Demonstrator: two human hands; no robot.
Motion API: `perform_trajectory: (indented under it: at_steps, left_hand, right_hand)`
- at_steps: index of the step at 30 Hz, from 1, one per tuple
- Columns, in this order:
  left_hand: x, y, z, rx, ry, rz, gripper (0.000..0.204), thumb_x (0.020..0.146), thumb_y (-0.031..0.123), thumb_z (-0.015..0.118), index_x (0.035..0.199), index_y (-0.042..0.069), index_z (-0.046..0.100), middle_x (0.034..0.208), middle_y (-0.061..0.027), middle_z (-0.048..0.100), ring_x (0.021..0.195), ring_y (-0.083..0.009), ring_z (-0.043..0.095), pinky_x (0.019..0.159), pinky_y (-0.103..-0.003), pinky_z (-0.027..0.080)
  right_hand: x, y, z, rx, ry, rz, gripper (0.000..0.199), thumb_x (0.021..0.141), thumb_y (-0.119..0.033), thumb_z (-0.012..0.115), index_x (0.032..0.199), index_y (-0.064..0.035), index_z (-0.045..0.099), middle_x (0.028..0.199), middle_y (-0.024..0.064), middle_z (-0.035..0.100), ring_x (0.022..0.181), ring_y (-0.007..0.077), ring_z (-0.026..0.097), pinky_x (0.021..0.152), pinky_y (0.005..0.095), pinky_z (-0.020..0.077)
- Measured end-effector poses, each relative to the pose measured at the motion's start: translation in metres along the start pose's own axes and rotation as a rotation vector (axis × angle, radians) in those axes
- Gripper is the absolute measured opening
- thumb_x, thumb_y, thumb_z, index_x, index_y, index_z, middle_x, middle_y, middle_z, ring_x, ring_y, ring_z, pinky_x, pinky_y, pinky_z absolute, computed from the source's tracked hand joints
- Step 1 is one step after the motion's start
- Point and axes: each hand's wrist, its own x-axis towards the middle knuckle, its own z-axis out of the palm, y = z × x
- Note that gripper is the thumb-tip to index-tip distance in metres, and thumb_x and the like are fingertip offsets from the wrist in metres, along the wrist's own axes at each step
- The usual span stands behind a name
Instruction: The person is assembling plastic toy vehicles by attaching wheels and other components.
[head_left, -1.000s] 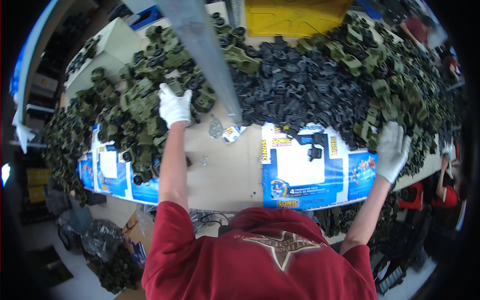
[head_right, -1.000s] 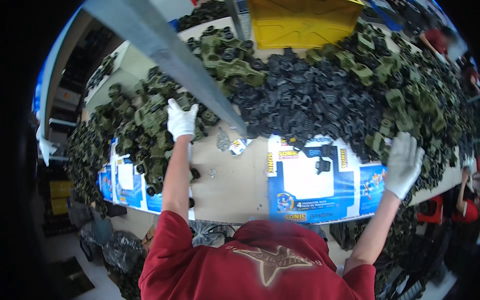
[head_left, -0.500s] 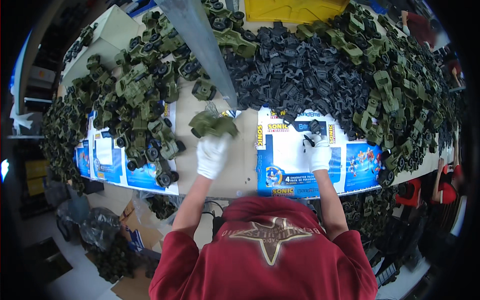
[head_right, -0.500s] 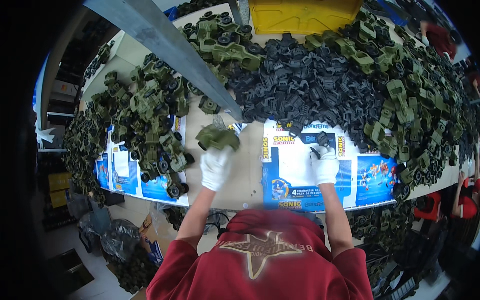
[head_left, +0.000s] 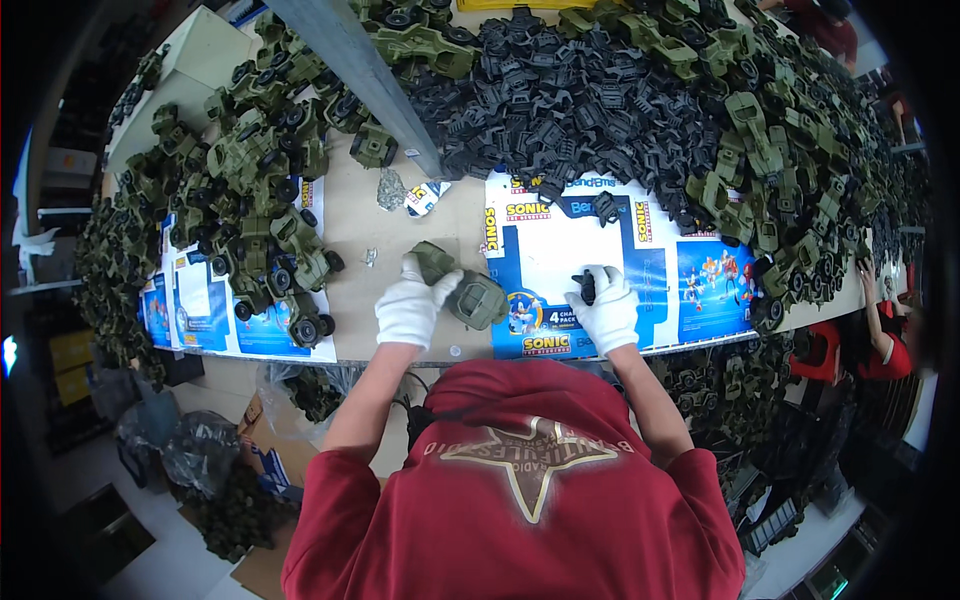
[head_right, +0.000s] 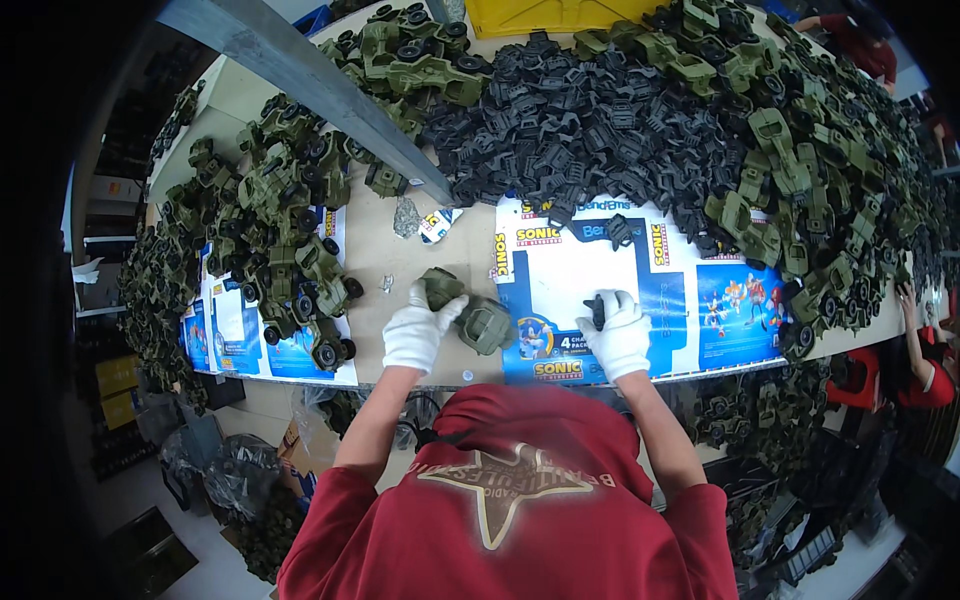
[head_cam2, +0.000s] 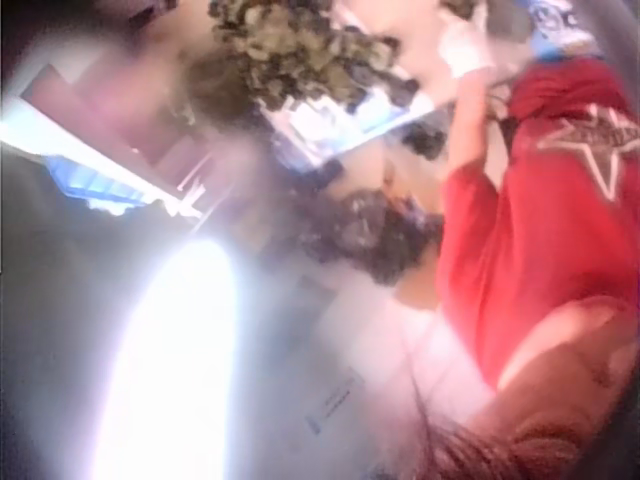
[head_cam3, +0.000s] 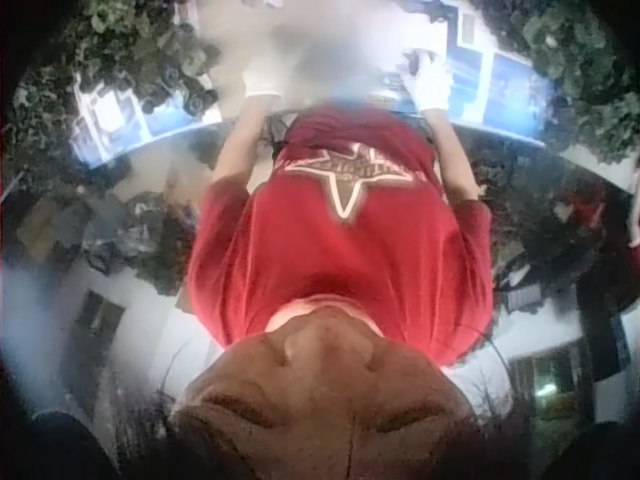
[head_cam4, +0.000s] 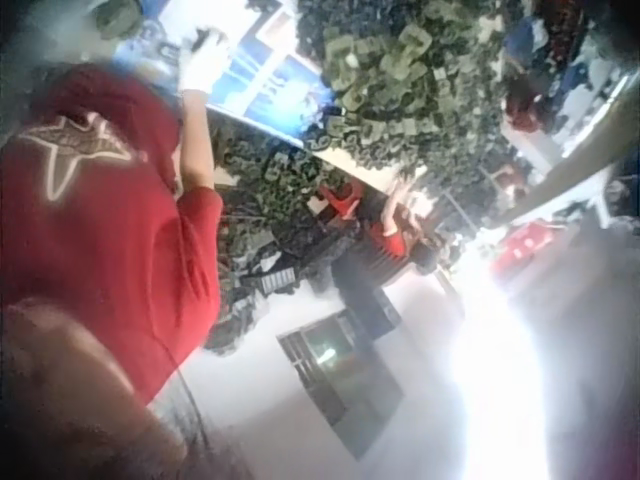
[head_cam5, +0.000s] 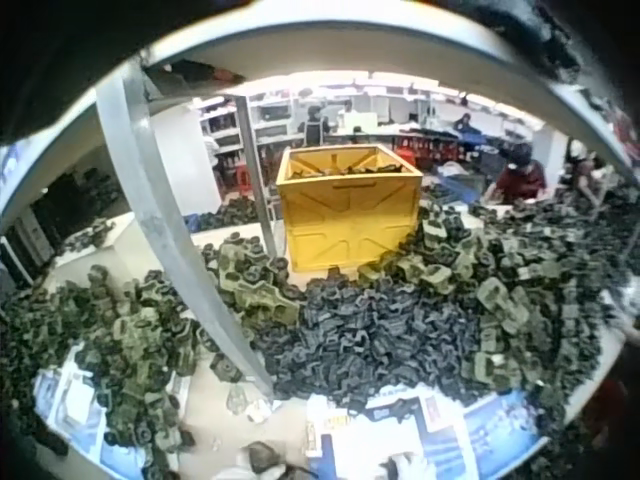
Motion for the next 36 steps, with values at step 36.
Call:
perform_trajectory:
  at_steps: [36]
  left_hand:
    - [-0.069,0.065,-0.025,-0.672,-0.378,0.577,0.084,0.073,0.042,0.082,0.14,0.005,0.048,0.113,-0.0133,0.069,0.1,-0.0204,0.066,0.089,-0.032,0.051]
  right_hand:
    - [0.055,-0.021,-0.053,1.708,-0.694,0.054,0.058,0.092,-0.028,0.066,0.137,0.0049,0.049,0.14,0.0132,0.053,0.133,0.0228,0.046,0.111,0.0368,0.0343]
